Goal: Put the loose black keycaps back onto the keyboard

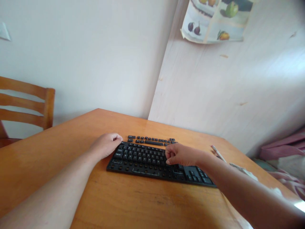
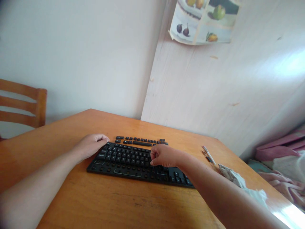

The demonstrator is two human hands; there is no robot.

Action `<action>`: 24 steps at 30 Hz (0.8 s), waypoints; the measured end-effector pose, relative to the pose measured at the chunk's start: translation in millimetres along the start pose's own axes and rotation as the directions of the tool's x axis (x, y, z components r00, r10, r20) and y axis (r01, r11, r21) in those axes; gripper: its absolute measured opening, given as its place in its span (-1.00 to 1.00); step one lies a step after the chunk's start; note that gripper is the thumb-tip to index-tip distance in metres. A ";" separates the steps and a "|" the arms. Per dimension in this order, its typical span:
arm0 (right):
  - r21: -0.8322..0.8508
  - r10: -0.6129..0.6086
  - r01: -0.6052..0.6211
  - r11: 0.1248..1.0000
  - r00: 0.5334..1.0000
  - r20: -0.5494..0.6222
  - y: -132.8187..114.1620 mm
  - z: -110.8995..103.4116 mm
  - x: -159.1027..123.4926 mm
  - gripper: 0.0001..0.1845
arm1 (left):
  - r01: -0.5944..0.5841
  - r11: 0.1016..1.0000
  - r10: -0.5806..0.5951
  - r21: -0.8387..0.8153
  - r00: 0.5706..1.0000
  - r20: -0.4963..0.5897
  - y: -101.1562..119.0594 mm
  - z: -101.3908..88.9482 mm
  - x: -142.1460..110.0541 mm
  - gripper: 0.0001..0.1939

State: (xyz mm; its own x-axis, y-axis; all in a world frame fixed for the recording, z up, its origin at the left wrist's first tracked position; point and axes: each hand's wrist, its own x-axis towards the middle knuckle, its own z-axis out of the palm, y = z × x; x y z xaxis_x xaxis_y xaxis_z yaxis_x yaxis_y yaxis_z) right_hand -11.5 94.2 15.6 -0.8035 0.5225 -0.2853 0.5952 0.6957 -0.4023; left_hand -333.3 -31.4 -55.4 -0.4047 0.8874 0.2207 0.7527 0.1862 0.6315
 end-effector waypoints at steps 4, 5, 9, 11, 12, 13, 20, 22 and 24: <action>-0.085 -0.045 0.029 0.996 0.981 -0.190 -1.9 19.9 -13.8 -0.98 | -0.007 1.000 0.007 -0.008 1.000 -0.006 -2.5 1.7 1.4 -0.65; -0.130 -0.067 0.037 0.991 0.969 -0.236 -2.9 24.3 -17.6 -0.96 | -0.007 1.000 0.007 -0.010 1.000 -0.009 -2.7 2.0 1.6 -0.65; -0.287 -0.181 0.086 0.954 0.930 -0.321 -10.4 34.3 -30.9 -0.89 | 0.009 1.000 -0.010 -0.013 1.000 -0.018 -1.9 2.6 0.9 -0.65; -0.340 -0.211 0.094 0.936 0.923 -0.323 -14.3 35.8 -35.1 -0.84 | 0.019 1.000 -0.019 -0.021 1.000 -0.016 -1.0 2.6 0.3 -0.65; -0.363 -0.218 0.094 0.927 0.922 -0.319 -15.6 36.2 -36.5 -0.82 | 0.021 0.999 -0.021 -0.027 1.000 -0.011 -0.7 2.5 0.0 -0.65; -0.383 -0.224 0.093 0.919 0.923 -0.313 -16.3 36.5 -37.5 -0.80 | 0.023 0.999 -0.023 -0.031 1.000 -0.008 -0.4 2.5 -0.2 -0.64; -0.386 -0.214 0.088 0.918 0.930 -0.298 -10.3 36.6 -37.2 -0.83 | 0.026 0.999 -0.026 -0.018 1.000 -0.005 0.0 1.8 -0.2 -0.64; -0.350 -0.212 0.101 0.931 0.931 -0.296 -8.9 35.4 -36.9 -0.85 | 0.018 1.000 -0.018 -0.020 1.000 -0.006 0.2 1.8 -0.2 -0.64; -0.298 -0.207 0.114 0.948 0.930 -0.304 -8.1 34.0 -37.1 -0.87 | 0.010 1.000 -0.010 -0.020 1.000 -0.010 0.3 2.0 -0.1 -0.64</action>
State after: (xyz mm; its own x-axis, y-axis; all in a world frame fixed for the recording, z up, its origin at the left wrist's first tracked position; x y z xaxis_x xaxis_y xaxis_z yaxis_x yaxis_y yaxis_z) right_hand 13.0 52.4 -0.1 -0.8668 0.4917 0.0825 0.4763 0.8655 -0.1549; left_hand -332.1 -30.6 -56.7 -0.4175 0.8813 0.2213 0.7379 0.1867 0.6486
